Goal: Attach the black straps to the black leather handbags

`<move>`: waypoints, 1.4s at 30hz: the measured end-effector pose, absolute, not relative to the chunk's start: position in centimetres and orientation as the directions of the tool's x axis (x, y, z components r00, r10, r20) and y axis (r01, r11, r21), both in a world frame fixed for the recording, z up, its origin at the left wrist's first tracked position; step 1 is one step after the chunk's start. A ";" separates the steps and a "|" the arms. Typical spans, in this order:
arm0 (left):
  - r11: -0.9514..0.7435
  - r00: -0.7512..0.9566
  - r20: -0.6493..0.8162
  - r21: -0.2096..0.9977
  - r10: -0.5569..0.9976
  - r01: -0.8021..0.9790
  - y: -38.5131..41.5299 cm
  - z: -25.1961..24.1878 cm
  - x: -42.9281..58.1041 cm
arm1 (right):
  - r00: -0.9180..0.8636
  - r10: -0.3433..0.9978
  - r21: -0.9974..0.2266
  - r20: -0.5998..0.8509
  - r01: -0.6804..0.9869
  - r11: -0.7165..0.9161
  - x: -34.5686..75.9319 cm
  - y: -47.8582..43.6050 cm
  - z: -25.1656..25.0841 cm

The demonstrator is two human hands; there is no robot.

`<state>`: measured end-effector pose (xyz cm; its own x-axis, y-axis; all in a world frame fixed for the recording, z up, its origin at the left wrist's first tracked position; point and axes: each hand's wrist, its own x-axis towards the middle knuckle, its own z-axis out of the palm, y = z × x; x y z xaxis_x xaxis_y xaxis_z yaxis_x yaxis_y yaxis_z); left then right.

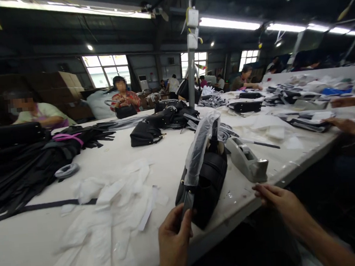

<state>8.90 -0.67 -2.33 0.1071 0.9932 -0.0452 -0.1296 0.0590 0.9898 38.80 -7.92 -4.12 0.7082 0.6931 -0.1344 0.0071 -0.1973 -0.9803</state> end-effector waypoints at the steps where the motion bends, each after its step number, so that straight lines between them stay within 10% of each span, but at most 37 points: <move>1: 0.042 0.119 -0.028 0.993 0.993 -0.115 -0.7 -2.3 8.8 | 0.625 0.774 -0.985 -0.101 0.049 -0.168 36.6 -8.2 -3.5; 7: -0.077 0.183 0.076 0.997 0.980 -0.002 -1.0 -1.7 8.5 | 0.198 0.980 -0.997 0.001 0.073 -0.013 24.4 -6.8 1.9; 16: -0.177 0.197 0.161 0.982 0.967 0.068 -1.5 -0.9 7.6 | 0.272 0.962 -0.907 -0.025 0.398 -0.136 21.6 -3.7 2.7; 26: 0.394 0.473 -0.217 0.863 0.854 -0.317 -2.2 -0.3 7.1 | 0.162 0.984 -0.940 0.075 0.342 0.015 22.3 -4.6 0.9; 42: 0.495 0.590 -0.257 0.821 0.766 -0.286 -2.9 0.4 7.2 | 0.290 0.950 -0.962 -0.113 0.209 -0.178 21.0 -3.9 -0.3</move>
<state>7.18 -2.86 0.43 0.5896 0.7658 -0.2565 -0.2857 0.4949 0.8207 21.01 -3.87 -0.31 0.2903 0.9502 -0.1132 0.2085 -0.1783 -0.9616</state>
